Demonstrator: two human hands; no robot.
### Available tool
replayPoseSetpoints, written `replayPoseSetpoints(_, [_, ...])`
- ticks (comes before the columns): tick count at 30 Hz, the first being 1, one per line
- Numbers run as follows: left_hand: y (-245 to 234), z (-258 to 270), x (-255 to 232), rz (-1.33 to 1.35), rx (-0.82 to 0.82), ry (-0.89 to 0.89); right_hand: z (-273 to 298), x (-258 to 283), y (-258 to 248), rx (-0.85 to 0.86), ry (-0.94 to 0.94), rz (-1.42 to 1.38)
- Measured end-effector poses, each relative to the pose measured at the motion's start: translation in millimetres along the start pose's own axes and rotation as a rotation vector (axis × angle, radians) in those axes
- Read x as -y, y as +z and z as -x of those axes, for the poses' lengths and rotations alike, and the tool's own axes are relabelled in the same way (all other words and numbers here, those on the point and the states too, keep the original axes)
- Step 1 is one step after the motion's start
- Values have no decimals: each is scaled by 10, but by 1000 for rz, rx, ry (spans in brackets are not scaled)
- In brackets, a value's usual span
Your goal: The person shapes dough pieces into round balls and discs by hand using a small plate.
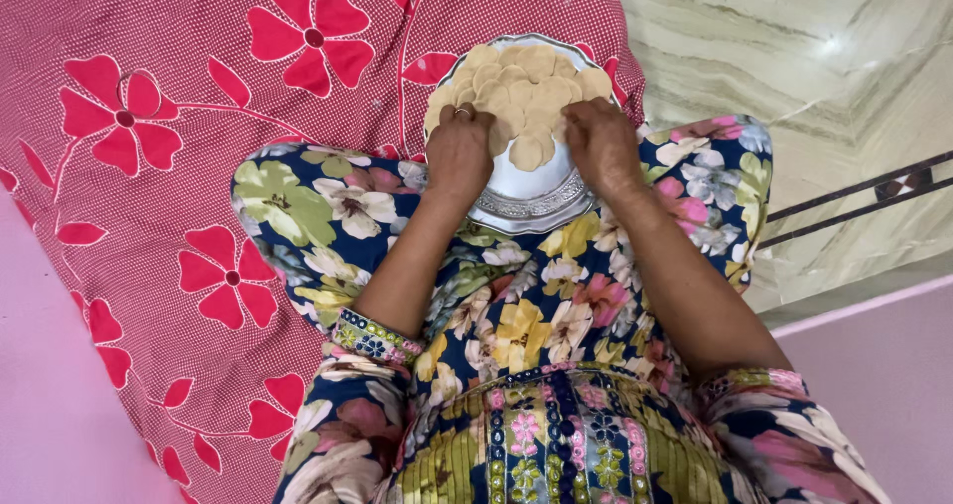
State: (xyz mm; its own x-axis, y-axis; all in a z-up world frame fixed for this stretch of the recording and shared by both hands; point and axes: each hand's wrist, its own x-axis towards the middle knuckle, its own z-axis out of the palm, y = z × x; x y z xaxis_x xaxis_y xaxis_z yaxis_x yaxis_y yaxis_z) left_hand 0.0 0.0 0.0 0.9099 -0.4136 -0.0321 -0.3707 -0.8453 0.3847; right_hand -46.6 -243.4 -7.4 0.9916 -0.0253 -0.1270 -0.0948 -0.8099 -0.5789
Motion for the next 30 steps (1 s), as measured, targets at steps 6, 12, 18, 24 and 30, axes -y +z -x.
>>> replayPoseSetpoints(6, [-77,-52,-70,-120,-26,20,67,508,-79,-49,-218,69])
replayPoseSetpoints(12, [-244,-23,-108,152,112,-83,12,390,43,85,-56,-67])
replayPoseSetpoints(18, [-186,-143,-143,166,0,66,-4,425,63,66,-132,19])
replayPoseSetpoints(24, [-61,-201,-200,-16,-28,68,16,498,68,-43,-192,43])
replayPoseSetpoints(30, [129,-272,-141,34,-23,83,-154,617,-70,-75,-247,93])
